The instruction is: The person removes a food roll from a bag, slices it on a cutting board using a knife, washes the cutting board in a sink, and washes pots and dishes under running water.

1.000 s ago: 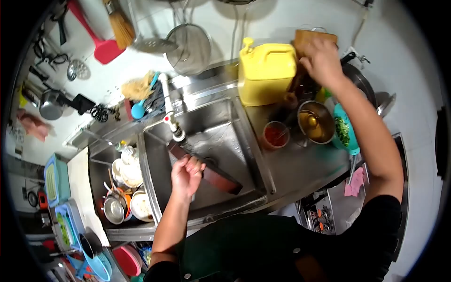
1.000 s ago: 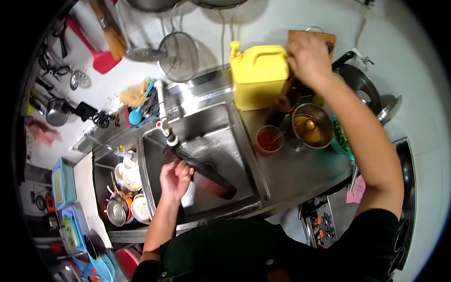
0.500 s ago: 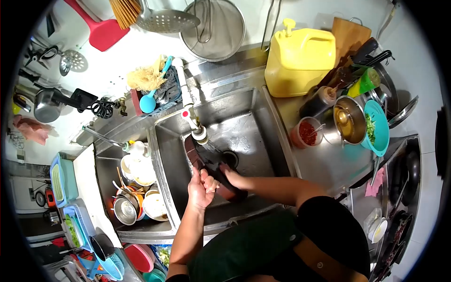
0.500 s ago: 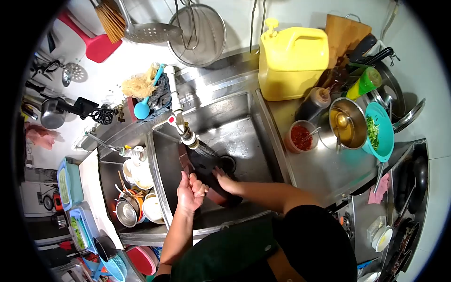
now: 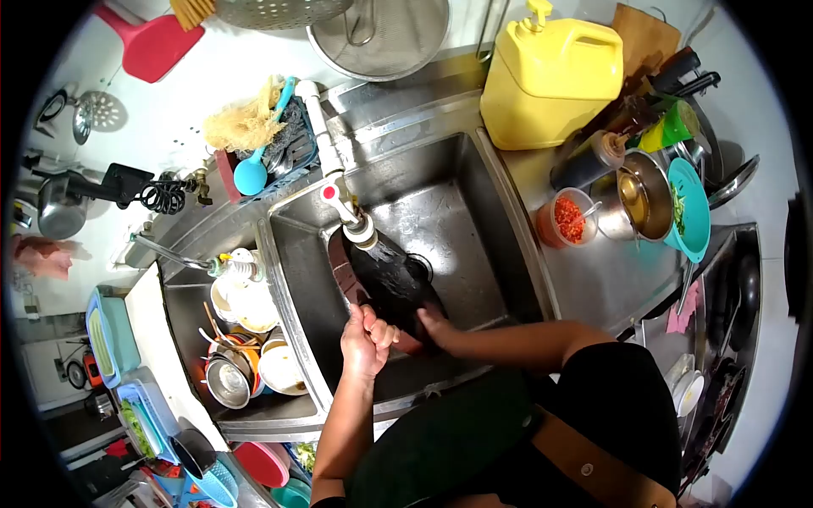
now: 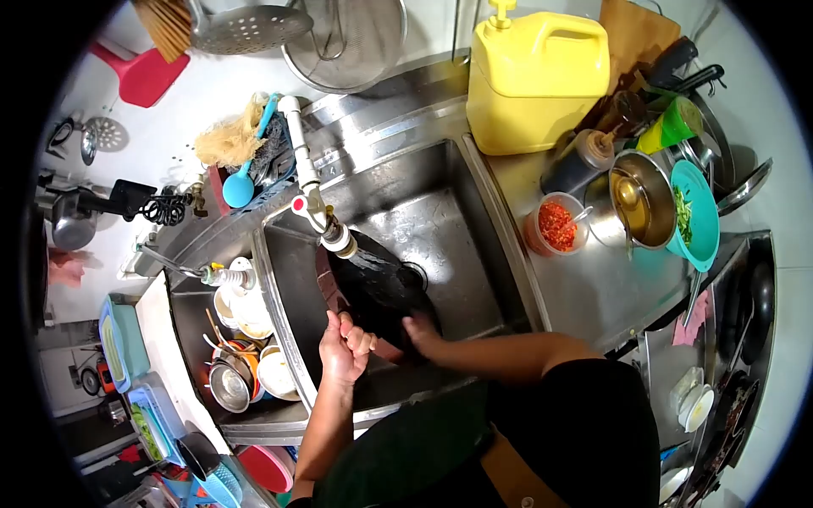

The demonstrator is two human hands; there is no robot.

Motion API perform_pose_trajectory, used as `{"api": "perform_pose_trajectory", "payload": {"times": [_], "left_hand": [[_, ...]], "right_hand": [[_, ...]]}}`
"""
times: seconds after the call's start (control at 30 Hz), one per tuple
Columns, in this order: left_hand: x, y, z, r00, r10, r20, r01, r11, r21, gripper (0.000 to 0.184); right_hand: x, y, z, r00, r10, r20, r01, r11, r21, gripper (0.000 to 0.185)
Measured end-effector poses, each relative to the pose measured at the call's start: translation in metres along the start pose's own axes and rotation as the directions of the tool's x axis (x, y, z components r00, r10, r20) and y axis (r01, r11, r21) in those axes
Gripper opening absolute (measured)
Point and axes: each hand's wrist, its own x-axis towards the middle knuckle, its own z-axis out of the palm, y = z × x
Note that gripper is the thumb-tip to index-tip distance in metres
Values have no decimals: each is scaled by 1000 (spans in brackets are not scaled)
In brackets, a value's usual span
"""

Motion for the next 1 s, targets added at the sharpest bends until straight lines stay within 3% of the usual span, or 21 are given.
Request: {"api": "perform_pose_trajectory", "payload": {"times": [0.03, 0.1, 0.17, 0.23, 0.27, 0.3, 0.33, 0.4, 0.43, 0.47, 0.5, 0.6, 0.67, 0.7, 0.77, 0.8, 0.83, 0.87, 0.9, 0.97, 1.0], "left_hand": [[0, -2, -1, 1000, 7, 16, -7, 1000, -3, 42], [2, -2, -2, 999, 10, 41, -10, 1000, 13, 41], [3, 2, -6, 1000, -15, 26, 13, 998, 68, 41], [7, 6, -5, 999, -29, 38, 25, 994, 109, 41], [8, 7, -4, 998, -37, 43, 32, 993, 118, 42], [7, 7, -4, 997, -50, 51, 43, 991, 123, 42], [7, 6, -3, 998, -46, 46, 40, 992, 117, 42], [6, 3, -2, 999, -39, 38, 35, 995, 93, 42], [6, 0, -3, 1000, -22, 21, 20, 998, 62, 42], [5, -2, -5, 1000, 5, 30, -6, 999, 37, 42], [2, -3, -7, 999, 13, 43, -15, 999, 34, 41], [2, -5, -10, 993, -4, 116, 15, 996, -88, 40], [4, -7, 1, 991, 5, 133, 6, 996, -85, 40], [6, -10, 8, 989, 12, 146, 0, 997, -79, 40], [12, -12, 25, 986, 13, 163, 3, 996, -94, 40], [13, -8, 37, 990, -56, 130, 38, 990, 139, 31], [12, -3, 43, 991, -112, 78, 76, 929, 363, 24], [13, -5, 36, 993, -83, 80, 33, 867, 497, 22], [10, -2, 31, 995, -70, 77, 23, 868, 496, 22], [6, 9, 19, 956, 195, 220, -284, 416, 864, 27], [7, 16, 13, 875, 398, 277, -395, 254, 883, 32]], "right_hand": [[11, 70, -30, 905, 285, -315, -400, 822, -405, 52], [87, 159, -43, 770, 492, -406, -592, 788, -167, 63], [116, 7, 1, 810, 431, -399, -507, 855, -106, 65], [195, 4, -3, 886, 312, -343, -365, 926, -99, 60], [224, 10, 7, 932, 35, -361, -92, 986, -141, 56], [288, 72, 11, 947, -12, -321, 15, 1000, 5, 51], [233, -32, 30, 997, -42, -63, 2, 846, -533, 45], [182, -42, 64, 930, -341, -141, 239, 847, -475, 36], [123, -93, 71, 966, -247, 77, 259, 925, -279, 36], [77, -105, 74, 822, -556, 121, 548, 715, -435, 43], [34, -116, 67, 869, -456, 192, 492, 762, -420, 48], [-35, -72, 25, 930, -344, 129, 358, 763, -538, 57], [-59, -88, 11, 973, -119, 199, 227, 654, -721, 68], [-55, -99, 15, 972, -120, 202, 231, 648, -726, 68], [-29, -125, 28, 890, -387, 241, 438, 580, -686, 77], [-16, -128, 30, 935, -326, 141, 325, 621, -714, 77], [-6, -132, 28, 873, -447, 196, 405, 439, -802, 78], [-5, -135, 29, 899, -411, 154, 364, 502, -784, 79], [-6, -138, 29, 924, -367, 112, 316, 564, -763, 79], [-9, -142, 28, 953, -298, 51, 227, 592, -773, 80], [-9, -145, 29, 973, -229, -23, 126, 615, -778, 80]]}}
